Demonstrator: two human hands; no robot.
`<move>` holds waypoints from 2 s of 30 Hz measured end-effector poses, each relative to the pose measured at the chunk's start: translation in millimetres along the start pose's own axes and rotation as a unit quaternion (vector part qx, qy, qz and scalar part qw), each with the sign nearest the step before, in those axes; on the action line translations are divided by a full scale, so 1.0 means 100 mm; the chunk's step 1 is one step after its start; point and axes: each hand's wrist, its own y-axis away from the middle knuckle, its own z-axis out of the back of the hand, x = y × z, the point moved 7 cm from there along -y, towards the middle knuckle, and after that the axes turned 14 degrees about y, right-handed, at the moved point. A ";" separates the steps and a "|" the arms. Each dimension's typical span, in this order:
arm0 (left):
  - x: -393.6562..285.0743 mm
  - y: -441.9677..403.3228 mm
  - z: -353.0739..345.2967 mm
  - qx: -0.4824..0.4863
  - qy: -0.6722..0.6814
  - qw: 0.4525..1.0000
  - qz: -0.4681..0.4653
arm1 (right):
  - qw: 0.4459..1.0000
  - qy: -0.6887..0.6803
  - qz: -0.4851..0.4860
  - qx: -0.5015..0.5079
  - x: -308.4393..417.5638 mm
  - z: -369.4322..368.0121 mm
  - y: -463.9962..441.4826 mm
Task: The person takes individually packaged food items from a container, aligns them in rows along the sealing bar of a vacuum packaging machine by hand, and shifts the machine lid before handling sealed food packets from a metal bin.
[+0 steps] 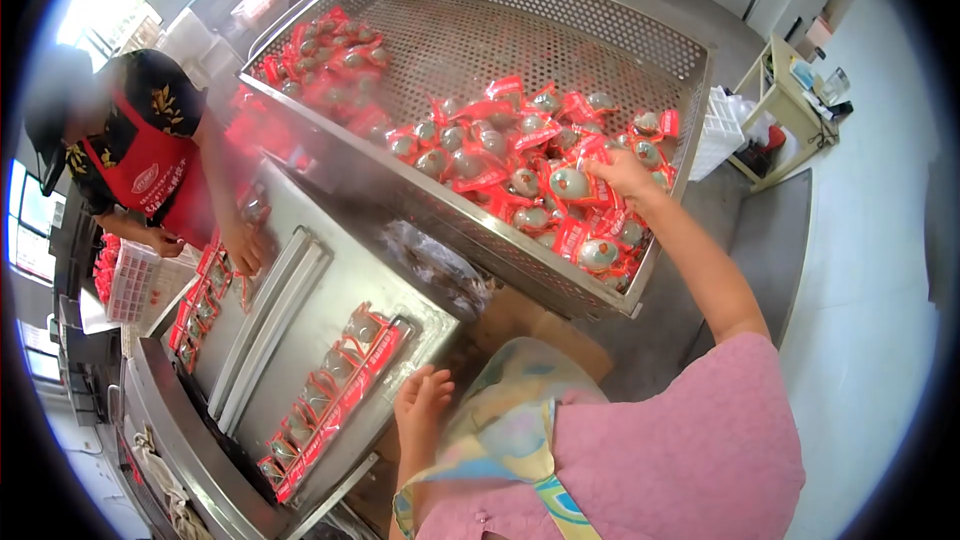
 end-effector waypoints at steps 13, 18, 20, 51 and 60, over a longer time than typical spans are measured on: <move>0.12 0.14 0.00 0.000 0.017 1.000 0.011 | 0.837 0.523 0.158 0.023 0.59 -0.33 0.37; 0.18 0.18 0.05 -0.012 0.012 1.000 0.016 | 0.824 0.491 0.283 -0.005 1.28 -0.43 0.31; 0.19 0.20 0.06 -0.013 0.010 1.000 0.010 | 0.848 0.352 0.395 -0.037 1.36 -0.76 0.15; 0.36 0.72 0.58 -0.030 0.032 0.999 0.013 | 0.789 0.456 0.409 0.052 1.65 -2.07 -0.92; 0.12 1.19 1.75 -0.023 0.009 0.998 -0.058 | 0.861 0.237 0.416 -0.170 1.72 -1.53 0.55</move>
